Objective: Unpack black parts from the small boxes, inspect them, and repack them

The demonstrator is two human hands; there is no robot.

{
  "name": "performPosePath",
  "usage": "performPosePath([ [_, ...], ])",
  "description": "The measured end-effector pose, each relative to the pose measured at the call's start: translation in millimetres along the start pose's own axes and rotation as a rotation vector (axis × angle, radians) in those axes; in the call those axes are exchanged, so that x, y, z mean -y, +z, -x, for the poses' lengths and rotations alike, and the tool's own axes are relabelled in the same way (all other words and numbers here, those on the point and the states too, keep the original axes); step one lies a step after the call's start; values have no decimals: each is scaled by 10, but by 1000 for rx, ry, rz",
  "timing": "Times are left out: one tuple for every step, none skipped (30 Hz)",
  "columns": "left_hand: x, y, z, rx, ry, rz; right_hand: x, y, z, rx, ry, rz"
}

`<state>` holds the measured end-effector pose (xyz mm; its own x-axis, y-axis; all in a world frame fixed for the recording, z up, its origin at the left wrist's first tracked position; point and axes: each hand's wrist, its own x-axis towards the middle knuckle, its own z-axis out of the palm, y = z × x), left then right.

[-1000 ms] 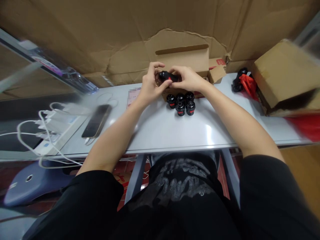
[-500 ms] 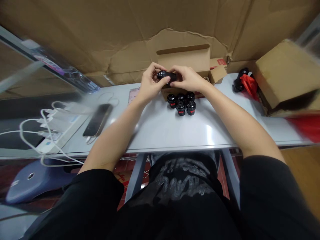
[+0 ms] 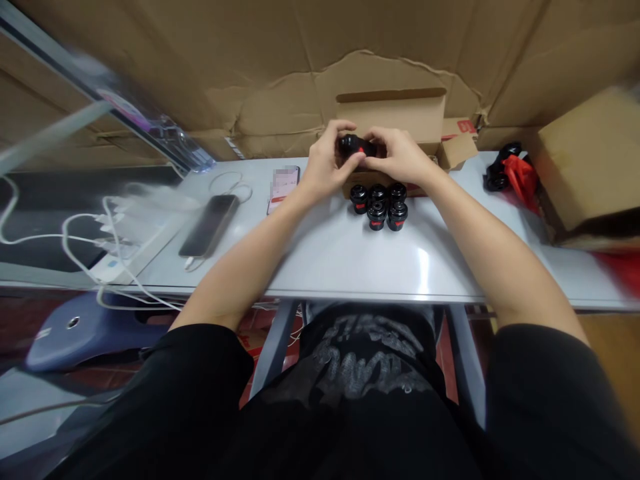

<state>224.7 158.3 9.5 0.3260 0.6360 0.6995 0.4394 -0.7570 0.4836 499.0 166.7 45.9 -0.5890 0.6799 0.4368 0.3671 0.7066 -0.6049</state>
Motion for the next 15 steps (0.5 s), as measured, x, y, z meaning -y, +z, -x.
performPosePath([
  [-5, 1, 0, 0, 6, -8, 12, 0, -2, -22, 10, 17],
  [-12, 2, 0, -1, 10, -14, 25, 0, -4, -44, 22, 33],
  [-20, 2, -1, -2, 12, -17, 39, -1, -7, -51, 30, 42],
  [-29, -1, -2, -4, 13, -19, 53, -2, -10, -45, 34, 46],
  [-39, -8, -4, -3, 13, -20, 67, -4, -13, -41, 38, 47],
  [-49, -19, -8, 1, 12, -19, 80, -7, -15, -38, 42, 47],
  [-58, -33, -13, 9, 11, -15, 91, -9, -17, -34, 46, 44],
  [-66, -49, -18, 16, 10, -10, 101, -11, -18, -31, 50, 37],
  [-71, -66, -22, 22, 8, -2, 110, -12, -19, -30, 54, 26],
  [-74, -80, -26, 25, 5, 8, 118, -12, -19, -31, 60, 13],
  [-73, -93, -28, 22, -1, 20, 123, -11, -17, -37, 65, 3],
  [-69, -103, -29, 16, -8, 32, 126, -8, -14, -44, 69, -3],
  [-62, -111, -30, 11, -14, 42, 125, -5, -10, -52, 70, -6],
  [-51, -118, -30, 10, -18, 49, 122, -1, -6, -45, 64, -6],
  [-38, -126, -31, 12, -19, 53, 117, 2, -2, -24, 54, -5],
])
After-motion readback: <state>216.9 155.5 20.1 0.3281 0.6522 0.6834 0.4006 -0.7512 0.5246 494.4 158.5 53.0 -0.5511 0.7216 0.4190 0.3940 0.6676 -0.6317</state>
